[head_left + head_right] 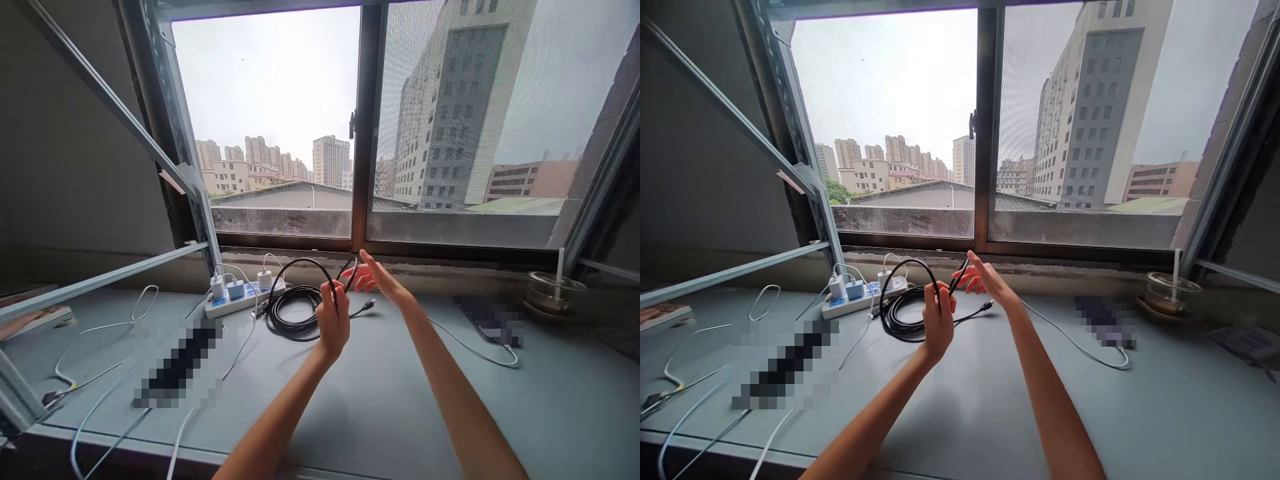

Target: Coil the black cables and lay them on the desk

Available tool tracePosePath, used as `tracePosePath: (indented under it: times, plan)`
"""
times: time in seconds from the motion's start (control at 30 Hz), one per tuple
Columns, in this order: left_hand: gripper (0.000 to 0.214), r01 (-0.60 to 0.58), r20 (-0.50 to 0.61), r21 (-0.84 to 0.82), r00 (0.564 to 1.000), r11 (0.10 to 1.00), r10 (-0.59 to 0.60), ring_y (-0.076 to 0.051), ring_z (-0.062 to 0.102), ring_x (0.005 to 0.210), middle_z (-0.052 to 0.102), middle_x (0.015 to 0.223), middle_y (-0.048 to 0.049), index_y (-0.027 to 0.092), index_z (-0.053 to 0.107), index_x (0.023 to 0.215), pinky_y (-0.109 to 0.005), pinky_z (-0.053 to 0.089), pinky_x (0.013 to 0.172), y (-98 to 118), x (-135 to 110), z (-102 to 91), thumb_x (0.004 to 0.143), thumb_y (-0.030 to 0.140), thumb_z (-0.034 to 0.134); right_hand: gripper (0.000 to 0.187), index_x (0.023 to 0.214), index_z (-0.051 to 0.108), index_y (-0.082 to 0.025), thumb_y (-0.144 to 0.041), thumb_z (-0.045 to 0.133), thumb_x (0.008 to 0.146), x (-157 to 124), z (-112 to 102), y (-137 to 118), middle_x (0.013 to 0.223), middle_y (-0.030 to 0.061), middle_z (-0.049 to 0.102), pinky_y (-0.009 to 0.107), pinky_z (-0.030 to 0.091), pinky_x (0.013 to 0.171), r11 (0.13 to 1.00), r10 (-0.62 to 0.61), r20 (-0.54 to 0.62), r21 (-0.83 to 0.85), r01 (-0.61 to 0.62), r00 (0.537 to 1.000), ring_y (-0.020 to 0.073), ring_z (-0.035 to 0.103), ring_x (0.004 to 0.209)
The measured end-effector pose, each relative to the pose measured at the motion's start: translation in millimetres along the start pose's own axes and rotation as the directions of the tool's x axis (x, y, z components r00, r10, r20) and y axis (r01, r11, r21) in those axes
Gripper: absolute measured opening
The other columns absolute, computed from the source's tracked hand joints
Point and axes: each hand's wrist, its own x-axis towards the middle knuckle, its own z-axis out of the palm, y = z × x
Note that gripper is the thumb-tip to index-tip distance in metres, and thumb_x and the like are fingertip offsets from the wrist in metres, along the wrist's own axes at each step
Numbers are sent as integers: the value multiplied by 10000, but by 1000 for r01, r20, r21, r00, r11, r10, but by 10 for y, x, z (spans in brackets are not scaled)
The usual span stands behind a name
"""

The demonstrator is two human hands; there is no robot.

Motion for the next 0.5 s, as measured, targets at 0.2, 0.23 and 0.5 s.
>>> tracePosePath:
  times: [0.2, 0.23, 0.5]
  plan:
    - [118, -145, 40, -17, 989, 989, 145, -99, 499, 527, 515, 629, 39, 223, 400, 916, -241, 425, 551, 15, 3, -41, 914, 341, 401, 246, 974, 686, -141, -272, 543, 823, -19, 31, -504, 859, 61, 718, 160, 437, 525, 996, -12, 5, -92, 12, 1000, 101, 627, 671]
    - [103, -192, -17, -8, 981, 981, 192, -108, 527, 580, 539, 678, 18, 224, 400, 911, -258, 445, 591, 26, 29, -57, 912, 327, 409, 290, 1036, 656, -128, -263, 462, 869, -26, 4, -542, 865, 73, 718, 163, 448, 534, 997, -12, -31, -82, 10, 999, 99, 632, 666]
    - [133, -391, -253, 134, 875, 911, 413, -191, 505, 909, 486, 952, -75, 206, 437, 970, -364, 439, 815, 196, 257, -231, 889, 310, 456, 360, 918, 660, -123, -438, 511, 827, -326, -593, -687, 424, -74, 405, 183, 346, 390, 975, -115, -386, 135, 179, 915, 65, 373, 366]
